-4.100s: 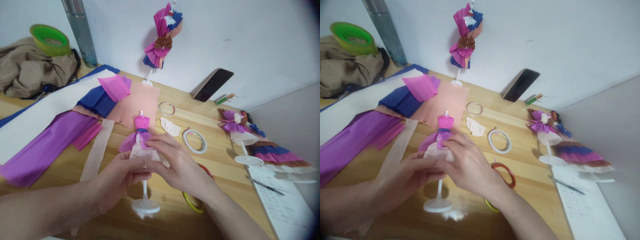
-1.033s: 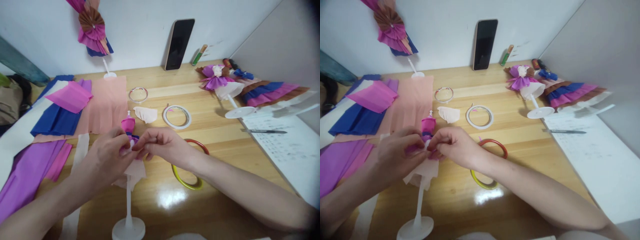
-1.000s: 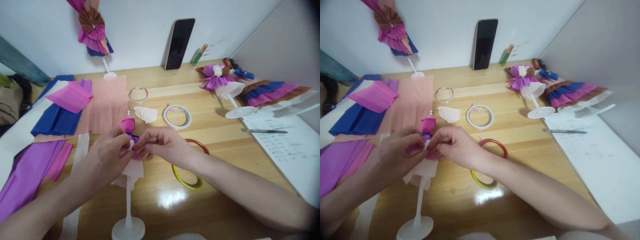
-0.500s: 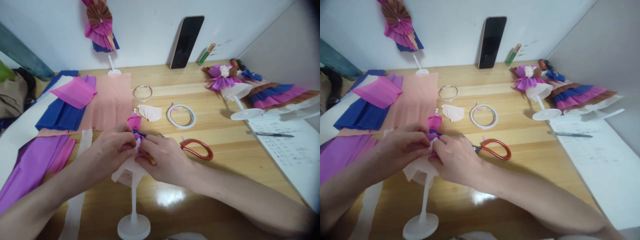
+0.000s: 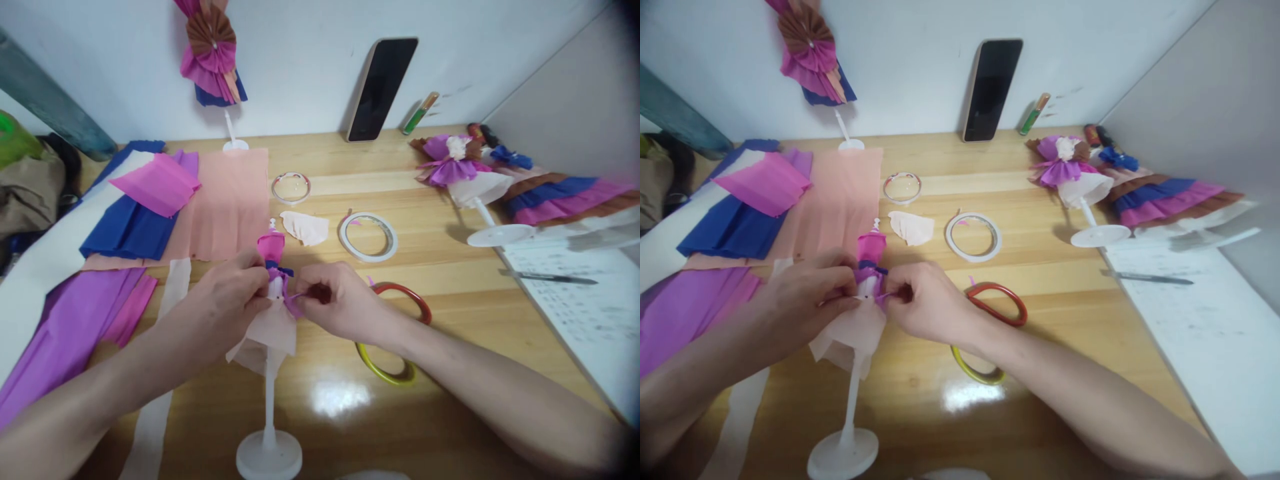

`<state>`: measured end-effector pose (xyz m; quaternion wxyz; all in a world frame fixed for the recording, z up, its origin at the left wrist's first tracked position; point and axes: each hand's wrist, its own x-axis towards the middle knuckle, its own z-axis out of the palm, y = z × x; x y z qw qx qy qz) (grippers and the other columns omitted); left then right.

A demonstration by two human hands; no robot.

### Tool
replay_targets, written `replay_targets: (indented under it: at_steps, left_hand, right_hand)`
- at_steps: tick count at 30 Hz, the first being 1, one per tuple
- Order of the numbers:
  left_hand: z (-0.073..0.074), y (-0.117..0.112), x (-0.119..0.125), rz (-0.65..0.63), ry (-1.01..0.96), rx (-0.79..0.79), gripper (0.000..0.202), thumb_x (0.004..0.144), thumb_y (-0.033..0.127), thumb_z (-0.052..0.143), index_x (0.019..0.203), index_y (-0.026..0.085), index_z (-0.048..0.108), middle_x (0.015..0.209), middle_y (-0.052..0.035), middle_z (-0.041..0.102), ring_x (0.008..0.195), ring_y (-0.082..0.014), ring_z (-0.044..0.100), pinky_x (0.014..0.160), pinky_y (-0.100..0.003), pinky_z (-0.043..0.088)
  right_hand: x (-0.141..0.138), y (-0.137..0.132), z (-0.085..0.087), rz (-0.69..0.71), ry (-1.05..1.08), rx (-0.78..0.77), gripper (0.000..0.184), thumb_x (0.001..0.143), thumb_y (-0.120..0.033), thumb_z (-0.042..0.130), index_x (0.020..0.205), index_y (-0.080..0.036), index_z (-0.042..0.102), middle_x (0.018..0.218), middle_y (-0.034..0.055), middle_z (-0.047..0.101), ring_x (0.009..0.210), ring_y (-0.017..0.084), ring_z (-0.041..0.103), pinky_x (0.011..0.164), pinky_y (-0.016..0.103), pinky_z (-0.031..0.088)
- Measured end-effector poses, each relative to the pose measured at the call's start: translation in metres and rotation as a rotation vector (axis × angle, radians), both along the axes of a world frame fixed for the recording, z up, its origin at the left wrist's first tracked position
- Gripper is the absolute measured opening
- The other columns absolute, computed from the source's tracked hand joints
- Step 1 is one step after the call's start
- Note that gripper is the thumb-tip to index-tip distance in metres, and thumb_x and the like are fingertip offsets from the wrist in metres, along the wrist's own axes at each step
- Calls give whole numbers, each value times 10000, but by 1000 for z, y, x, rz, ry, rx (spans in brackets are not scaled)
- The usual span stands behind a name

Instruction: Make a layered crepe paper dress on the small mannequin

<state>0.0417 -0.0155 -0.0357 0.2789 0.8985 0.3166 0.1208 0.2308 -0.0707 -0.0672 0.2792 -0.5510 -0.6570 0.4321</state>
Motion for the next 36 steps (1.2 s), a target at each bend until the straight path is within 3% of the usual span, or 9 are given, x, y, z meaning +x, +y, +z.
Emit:
replay_targets:
  at_steps: [3, 6, 12, 14, 17, 20, 26, 31, 36]
  left_hand:
    - [0, 0, 0, 8, -4, 0, 215, 778, 80, 474, 603, 200, 441, 788, -9, 540, 631, -119, 504, 577, -272, 447]
    - [2, 2, 0, -10, 10, -7, 214, 782, 94, 493, 603, 198, 442, 778, -10, 542, 621, -117, 500, 566, -265, 440]
    - [8, -1, -2, 14, 76, 3, 195, 812, 75, 480, 646, 176, 464, 794, 7, 532, 647, -98, 505, 596, -239, 415]
    - [9, -2, -1, 10, 68, 10, 191, 819, 71, 474, 660, 177, 464, 787, 11, 526, 658, -97, 503, 607, -231, 413]
    - [9, -2, 0, 8, 33, 17, 191, 823, 92, 475, 655, 181, 460, 761, 13, 523, 634, -97, 486, 599, -230, 409]
    - [10, -1, 2, 26, 13, 12, 190, 851, 141, 486, 666, 181, 502, 739, 7, 539, 641, -111, 503, 593, -242, 403]
    - [16, 2, 2, 41, 34, -67, 267, 949, 261, 449, 728, 170, 568, 755, 0, 574, 685, -120, 540, 617, -247, 423]
    - [2, 6, 2, -54, -92, -57, 260, 955, 185, 425, 1017, 200, 677, 998, -42, 629, 846, -135, 603, 732, -256, 489]
    - [-4, 10, 1, -57, -72, -8, 287, 904, 111, 432, 1004, 194, 688, 960, -46, 626, 829, -136, 608, 735, -255, 503]
  right_hand:
    - [-1, 1, 2, 10, -114, 74, 148, 739, -206, 612, 623, -179, 524, 573, -37, 506, 527, 82, 404, 501, 224, 269]
    - [-3, 2, 2, 9, -200, 196, 164, 721, -139, 577, 595, -182, 481, 564, -37, 475, 536, 87, 390, 517, 242, 242]
    - [9, 7, 2, 14, -351, 69, 198, 690, -124, 567, 549, -193, 446, 522, -41, 447, 491, 87, 337, 494, 255, 207]
    - [11, 6, 4, -5, -399, 107, 170, 714, -162, 592, 597, -198, 474, 556, -33, 467, 505, 95, 343, 497, 260, 207]
    - [8, 2, 4, -111, -338, 321, 56, 773, -180, 581, 731, -195, 547, 658, -6, 521, 568, 117, 406, 522, 259, 257]
    - [2, 1, 2, -32, -153, 443, 95, 794, -109, 544, 817, -184, 597, 780, 25, 574, 659, 129, 479, 580, 254, 340]
    - [1, 11, -2, 70, 51, 323, 162, 716, -19, 553, 687, -179, 557, 714, -20, 518, 618, 93, 463, 563, 222, 349]
    - [10, 15, 2, 22, 224, 94, 132, 720, -68, 545, 664, -186, 526, 599, -60, 470, 540, 78, 434, 498, 203, 327]
    - [13, 15, 3, -33, 245, 74, 124, 735, -97, 535, 650, -186, 520, 553, -64, 479, 503, 73, 417, 481, 205, 311]
